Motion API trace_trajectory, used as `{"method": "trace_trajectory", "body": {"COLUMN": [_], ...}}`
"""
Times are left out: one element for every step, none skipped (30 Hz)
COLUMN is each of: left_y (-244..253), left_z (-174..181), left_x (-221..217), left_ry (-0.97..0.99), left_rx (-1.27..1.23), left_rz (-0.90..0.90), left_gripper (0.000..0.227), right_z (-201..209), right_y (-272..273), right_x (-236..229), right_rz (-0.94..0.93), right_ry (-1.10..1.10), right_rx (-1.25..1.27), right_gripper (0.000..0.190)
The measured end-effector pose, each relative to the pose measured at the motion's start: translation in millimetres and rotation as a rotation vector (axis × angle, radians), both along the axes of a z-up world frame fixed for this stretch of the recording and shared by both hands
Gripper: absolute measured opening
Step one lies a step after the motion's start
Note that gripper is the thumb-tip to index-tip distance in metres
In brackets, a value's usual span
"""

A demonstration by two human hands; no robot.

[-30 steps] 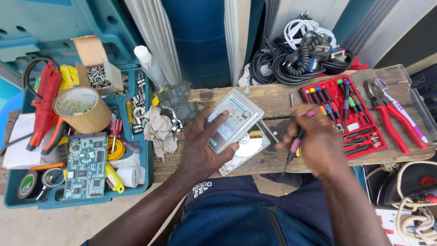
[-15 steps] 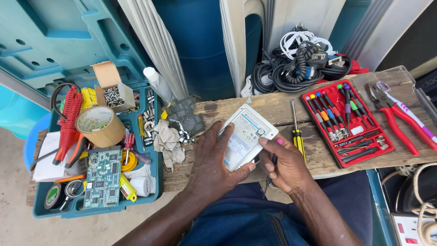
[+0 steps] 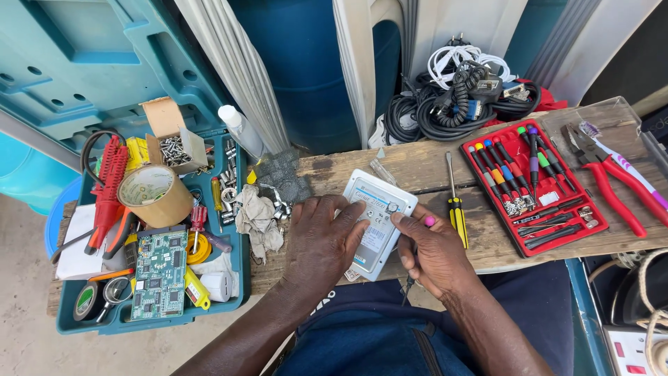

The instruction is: Disassembling a hard drive using screwdrivers and prying tools on a workbench

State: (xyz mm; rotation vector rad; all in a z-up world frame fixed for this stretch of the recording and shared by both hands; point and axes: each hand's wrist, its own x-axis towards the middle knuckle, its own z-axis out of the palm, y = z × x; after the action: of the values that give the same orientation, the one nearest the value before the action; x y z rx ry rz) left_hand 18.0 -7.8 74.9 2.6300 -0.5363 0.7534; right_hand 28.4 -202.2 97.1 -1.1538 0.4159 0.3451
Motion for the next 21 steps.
{"method": "trace_trajectory", "body": {"left_y": [1,1,0,1,2,2,1,0,2,0,-3,-6,-8,-9,-12,-12,-12,-15,-18,-20,-27], "left_z": [-2,-4,-5,-6,-7,-12,-17,-22,-15,-10,-4,-5,-6,-6,-7,-7,-6,-1,3,8,13], "left_x": [0,2,4,3,3,6,8,9,6,8,11,14,17,22,25,25,25,25,25,24,25], "left_ry": [0.0,-0.001,-0.002,0.019,0.041,0.038,0.06,0.086,0.088,0.095,0.102,0.105,0.139,0.166,0.161,0.203,0.244,0.243,0.286,0.33,0.331], "left_rx": [0.014,0.026,0.023,0.006,-0.012,-0.012,-0.022,-0.034,-0.036,-0.002,0.032,0.021,0.033,0.05,0.043,0.055,0.067,0.069,0.026,-0.016,-0.013], "left_rz": [-0.012,-0.026,-0.029,-0.055,-0.081,-0.083,-0.088,-0.098,-0.103,-0.08,-0.058,-0.079,-0.066,-0.048,-0.063,-0.053,-0.042,-0.049,-0.034,-0.018,-0.025], "left_gripper": [0.022,0.02,0.02,0.014,0.01,0.01,0.012,0.014,0.014,0.01,0.008,0.008,0.008,0.009,0.009,0.01,0.011,0.011,0.011,0.01,0.01], "right_z": [-2,-3,-4,-5,-5,-7,-9,-10,-14,-18,-22,-20,-19,-19,-19,-19,-20,-18,-17,-15,-17], "right_y": [2,3,2,2,3,3,2,0,4,3,0,1,1,3,0,0,1,0,0,0,1], "right_x": [-1,-2,0,0,0,1,3,2,0,0,0,-1,-2,1,2,1,0,0,1,0,-2], "right_rz": [0.007,0.011,0.007,0.018,0.029,0.027,0.039,0.046,0.041,0.045,0.048,0.027,0.039,0.055,0.04,0.046,0.052,0.044,0.019,-0.006,-0.013], "right_ry": [0.009,0.017,0.016,0.026,0.036,0.033,0.027,0.024,0.026,0.017,0.008,0.011,0.011,0.002,-0.002,0.015,0.032,0.031,0.046,0.063,0.063], "right_rx": [-0.004,-0.011,-0.013,-0.014,-0.014,-0.014,-0.019,-0.025,-0.028,-0.018,-0.008,-0.021,-0.016,-0.006,-0.014,0.006,0.025,0.027,0.051,0.076,0.078], "right_gripper": [0.028,0.026,0.026,0.028,0.03,0.03,0.031,0.031,0.031,0.027,0.024,0.024,0.023,0.022,0.022,0.021,0.02,0.02,0.022,0.023,0.023]}}
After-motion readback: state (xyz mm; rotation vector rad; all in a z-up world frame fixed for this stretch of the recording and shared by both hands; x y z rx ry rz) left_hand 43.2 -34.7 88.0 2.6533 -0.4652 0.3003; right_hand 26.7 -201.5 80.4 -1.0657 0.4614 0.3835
